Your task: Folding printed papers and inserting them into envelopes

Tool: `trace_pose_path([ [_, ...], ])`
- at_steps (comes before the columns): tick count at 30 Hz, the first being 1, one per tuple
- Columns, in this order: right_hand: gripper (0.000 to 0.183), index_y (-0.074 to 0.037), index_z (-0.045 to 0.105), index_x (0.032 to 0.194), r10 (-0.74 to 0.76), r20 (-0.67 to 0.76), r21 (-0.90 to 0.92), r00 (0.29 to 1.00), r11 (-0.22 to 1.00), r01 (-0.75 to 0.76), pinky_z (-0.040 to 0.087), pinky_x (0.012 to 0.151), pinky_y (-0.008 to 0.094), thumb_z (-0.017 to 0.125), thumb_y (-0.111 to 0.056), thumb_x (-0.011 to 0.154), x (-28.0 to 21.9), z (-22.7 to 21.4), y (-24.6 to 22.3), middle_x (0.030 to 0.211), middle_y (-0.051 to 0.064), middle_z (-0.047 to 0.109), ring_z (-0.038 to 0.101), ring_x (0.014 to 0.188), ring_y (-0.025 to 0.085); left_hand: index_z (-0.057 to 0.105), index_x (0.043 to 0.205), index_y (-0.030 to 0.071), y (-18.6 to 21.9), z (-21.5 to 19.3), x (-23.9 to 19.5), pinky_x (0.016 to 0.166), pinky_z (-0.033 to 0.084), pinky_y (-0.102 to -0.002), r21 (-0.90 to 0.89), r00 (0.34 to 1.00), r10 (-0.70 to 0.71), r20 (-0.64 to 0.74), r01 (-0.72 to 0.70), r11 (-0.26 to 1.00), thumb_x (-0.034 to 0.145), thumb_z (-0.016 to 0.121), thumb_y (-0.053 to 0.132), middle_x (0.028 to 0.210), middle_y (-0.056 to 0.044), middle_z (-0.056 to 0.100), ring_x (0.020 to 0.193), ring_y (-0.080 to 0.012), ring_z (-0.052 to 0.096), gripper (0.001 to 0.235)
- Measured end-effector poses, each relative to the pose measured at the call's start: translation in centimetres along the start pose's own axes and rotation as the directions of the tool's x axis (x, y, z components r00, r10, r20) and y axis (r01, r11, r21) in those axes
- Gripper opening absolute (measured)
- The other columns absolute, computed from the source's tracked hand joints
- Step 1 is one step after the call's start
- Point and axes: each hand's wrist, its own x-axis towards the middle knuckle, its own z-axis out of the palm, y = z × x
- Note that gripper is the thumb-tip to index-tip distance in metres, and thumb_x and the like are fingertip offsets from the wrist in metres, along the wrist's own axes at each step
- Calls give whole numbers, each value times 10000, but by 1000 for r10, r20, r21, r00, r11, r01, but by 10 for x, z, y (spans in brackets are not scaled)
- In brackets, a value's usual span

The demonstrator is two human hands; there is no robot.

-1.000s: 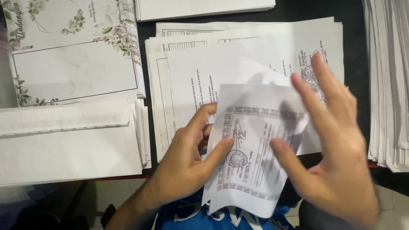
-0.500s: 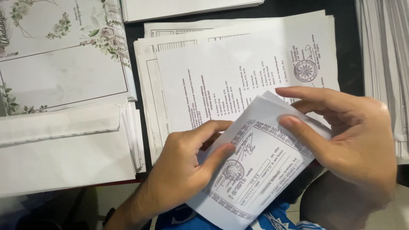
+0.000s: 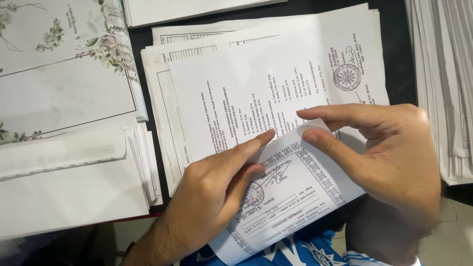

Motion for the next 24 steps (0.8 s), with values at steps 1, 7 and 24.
trace_pose_path([
  [1, 266, -46, 788, 1072, 43, -9, 46, 999, 998, -42, 632, 676, 232, 776, -163, 834, 0, 1, -1, 1061, 124, 815, 794, 1004, 189, 500, 1441, 37, 1, -1, 0, 756, 656, -274, -15, 1000, -17, 2, 17, 1000, 1029, 616, 111, 1125, -140, 774, 804, -171, 751, 435],
  [7, 361, -17, 750, 1143, 82, -24, 166, 996, 983, -77, 652, 694, 237, 797, -104, 796, 2, 7, -1, 1081, 153, 803, 778, 948, 185, 512, 1440, 65, -1, -2, 0, 802, 656, -275, -19, 1000, -27, -4, 27, 999, 1024, 622, 76, 1136, -121, 780, 859, -180, 770, 430],
  [24, 351, -9, 750, 1124, 53, -13, 167, 999, 985, -50, 661, 644, 247, 783, -136, 799, 4, 7, 5, 1086, 177, 800, 793, 974, 211, 518, 1425, 39, -3, -1, 2, 894, 666, -285, -34, 1000, -11, -13, 11, 999, 1003, 643, 31, 1269, -134, 749, 964, -189, 791, 440],
])
